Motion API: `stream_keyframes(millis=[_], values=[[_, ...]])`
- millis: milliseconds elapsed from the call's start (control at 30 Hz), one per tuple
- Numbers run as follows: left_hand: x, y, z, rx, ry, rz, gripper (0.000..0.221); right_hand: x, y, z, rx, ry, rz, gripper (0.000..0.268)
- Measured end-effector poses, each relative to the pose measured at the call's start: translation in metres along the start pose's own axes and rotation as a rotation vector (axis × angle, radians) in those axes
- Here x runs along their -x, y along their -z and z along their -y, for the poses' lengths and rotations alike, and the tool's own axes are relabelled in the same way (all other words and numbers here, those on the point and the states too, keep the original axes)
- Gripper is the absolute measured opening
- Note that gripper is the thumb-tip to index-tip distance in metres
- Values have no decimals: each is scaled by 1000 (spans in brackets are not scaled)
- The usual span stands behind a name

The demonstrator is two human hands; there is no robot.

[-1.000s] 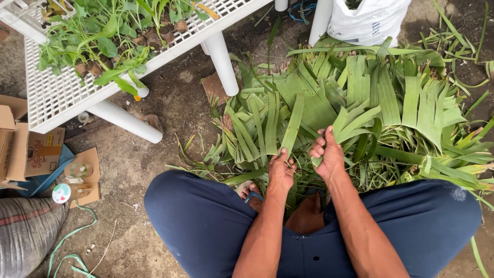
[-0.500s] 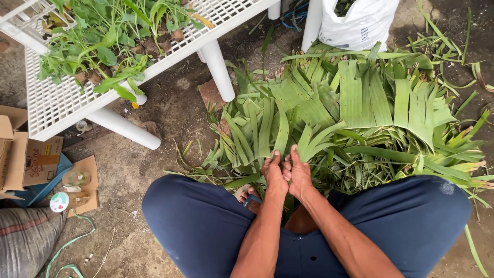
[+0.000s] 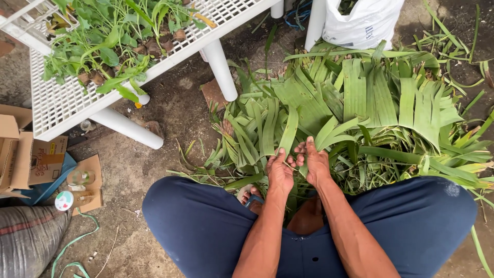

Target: Cutting banana leaves into thin strips using a knife and stacking them.

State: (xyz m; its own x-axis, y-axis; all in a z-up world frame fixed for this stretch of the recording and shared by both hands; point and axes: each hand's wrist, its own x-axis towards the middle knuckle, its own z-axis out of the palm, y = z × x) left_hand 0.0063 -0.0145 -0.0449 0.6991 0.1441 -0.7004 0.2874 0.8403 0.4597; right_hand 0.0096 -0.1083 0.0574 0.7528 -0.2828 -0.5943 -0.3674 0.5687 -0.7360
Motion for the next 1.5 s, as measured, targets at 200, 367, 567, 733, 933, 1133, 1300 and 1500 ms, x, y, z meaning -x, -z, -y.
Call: stream_keyframes(millis=[200,367,567,733,933,1133,1300,1500], values=[[2,3,-1,4,6,27,17,-2,-3,-8,92,35,-15,32],[15,-1,-7,-82,39,29,16,-26,11,-29,83,12,17,21],[10,10,2,-140,48,1,19,10,-22,40,-40,119,53,20],[18,3,-2,-148,41,-2,22,-15,-3,40,-25,222,85,17],[28,-5,-9,-177,39,-18,25,29,-24,97,3,274,68,16],[14,9,-4,-150,52,-80,22,-29,25,66,202,127,-153,15],[-22,34,12,-193,84,-164,18,8,18,67,111,45,-183,21],[92,-10,-40,-594,38,152,29,168,-65,121,-23,-241,310,23]])
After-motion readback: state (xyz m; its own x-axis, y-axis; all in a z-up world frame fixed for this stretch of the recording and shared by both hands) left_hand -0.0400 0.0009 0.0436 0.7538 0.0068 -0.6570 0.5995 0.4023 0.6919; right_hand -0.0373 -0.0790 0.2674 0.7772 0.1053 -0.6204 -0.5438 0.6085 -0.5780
